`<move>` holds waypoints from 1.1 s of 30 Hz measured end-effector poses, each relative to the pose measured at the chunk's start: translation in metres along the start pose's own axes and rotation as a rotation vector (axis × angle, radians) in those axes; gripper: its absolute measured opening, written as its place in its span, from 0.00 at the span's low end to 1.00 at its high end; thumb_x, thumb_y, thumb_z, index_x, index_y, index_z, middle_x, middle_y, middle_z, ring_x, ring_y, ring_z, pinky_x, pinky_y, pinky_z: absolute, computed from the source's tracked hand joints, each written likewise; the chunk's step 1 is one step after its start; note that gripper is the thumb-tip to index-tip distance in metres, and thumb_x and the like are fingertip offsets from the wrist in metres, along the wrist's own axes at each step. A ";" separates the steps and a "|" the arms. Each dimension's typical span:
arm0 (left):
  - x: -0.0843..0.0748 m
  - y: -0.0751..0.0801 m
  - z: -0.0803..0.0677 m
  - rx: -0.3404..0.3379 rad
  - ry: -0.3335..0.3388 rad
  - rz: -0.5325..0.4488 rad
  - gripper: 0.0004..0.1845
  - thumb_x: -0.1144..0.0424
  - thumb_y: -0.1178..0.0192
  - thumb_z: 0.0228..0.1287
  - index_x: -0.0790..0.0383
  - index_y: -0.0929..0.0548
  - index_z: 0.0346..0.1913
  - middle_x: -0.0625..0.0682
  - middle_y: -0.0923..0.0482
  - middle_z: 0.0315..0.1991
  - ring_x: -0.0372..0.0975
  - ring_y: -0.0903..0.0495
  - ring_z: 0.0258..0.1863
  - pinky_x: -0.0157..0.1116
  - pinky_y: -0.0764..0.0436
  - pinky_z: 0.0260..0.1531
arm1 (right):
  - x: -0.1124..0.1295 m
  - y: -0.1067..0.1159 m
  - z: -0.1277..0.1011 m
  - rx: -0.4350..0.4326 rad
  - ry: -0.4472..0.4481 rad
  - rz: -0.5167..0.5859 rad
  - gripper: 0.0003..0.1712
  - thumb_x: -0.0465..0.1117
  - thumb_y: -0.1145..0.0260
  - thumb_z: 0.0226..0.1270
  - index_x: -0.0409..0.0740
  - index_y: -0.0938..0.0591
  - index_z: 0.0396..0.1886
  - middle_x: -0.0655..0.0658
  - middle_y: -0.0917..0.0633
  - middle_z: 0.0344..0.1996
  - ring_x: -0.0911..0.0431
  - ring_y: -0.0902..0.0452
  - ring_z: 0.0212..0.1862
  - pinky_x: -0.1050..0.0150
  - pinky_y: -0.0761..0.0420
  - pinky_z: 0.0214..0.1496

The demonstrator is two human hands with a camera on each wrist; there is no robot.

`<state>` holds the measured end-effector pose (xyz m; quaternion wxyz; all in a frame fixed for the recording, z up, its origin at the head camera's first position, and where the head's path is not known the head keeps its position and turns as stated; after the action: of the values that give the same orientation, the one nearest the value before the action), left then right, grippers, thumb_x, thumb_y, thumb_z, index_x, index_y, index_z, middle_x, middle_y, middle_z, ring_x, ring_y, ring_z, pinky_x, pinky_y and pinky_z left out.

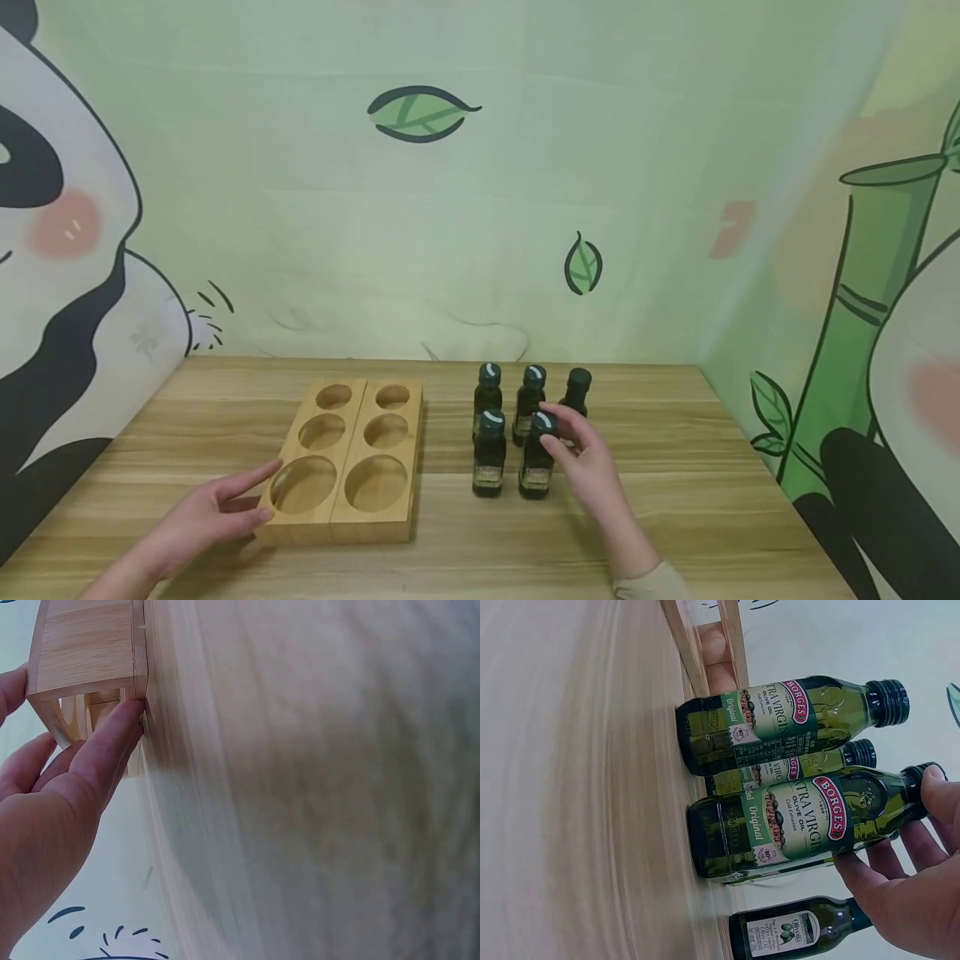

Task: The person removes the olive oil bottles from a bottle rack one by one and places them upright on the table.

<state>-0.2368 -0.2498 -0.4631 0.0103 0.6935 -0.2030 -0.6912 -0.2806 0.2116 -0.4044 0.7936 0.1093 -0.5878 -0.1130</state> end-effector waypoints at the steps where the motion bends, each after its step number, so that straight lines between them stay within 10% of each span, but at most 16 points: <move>1: 0.000 0.000 0.000 0.001 0.000 -0.003 0.38 0.64 0.32 0.63 0.68 0.36 0.73 0.70 0.45 0.73 0.59 0.26 0.61 0.33 0.19 0.46 | 0.000 0.000 0.000 0.002 0.001 0.001 0.23 0.30 0.36 0.70 0.42 0.23 0.63 0.38 0.17 0.56 0.62 0.23 0.54 0.70 0.22 0.51; 24: -0.003 0.001 0.001 0.021 -0.054 0.006 0.37 0.65 0.34 0.65 0.71 0.37 0.73 0.73 0.42 0.71 0.58 0.24 0.59 0.33 0.18 0.45 | -0.002 0.003 -0.002 0.017 0.025 -0.053 0.28 0.32 0.36 0.70 0.43 0.27 0.68 0.39 0.20 0.60 0.54 0.24 0.58 0.66 0.26 0.60; 33: -0.029 0.001 -0.004 -0.135 -0.105 0.290 0.36 0.57 0.36 0.68 0.74 0.35 0.71 0.70 0.36 0.69 0.60 0.26 0.60 0.45 0.20 0.54 | 0.003 0.006 -0.009 0.051 0.075 -0.239 0.32 0.39 0.35 0.71 0.40 0.32 0.72 0.33 0.26 0.65 0.39 0.28 0.63 0.42 0.30 0.65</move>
<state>-0.2322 -0.2432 -0.4347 0.1457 0.6178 -0.2544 -0.7297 -0.2705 0.2168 -0.4029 0.7930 0.2029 -0.5429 -0.1877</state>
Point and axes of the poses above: each hand's wrist, its own z-axis towards the middle knuckle, its own y-axis out of the back of the hand, x = y × z, the point moved 7 cm from there along z, towards the middle knuckle
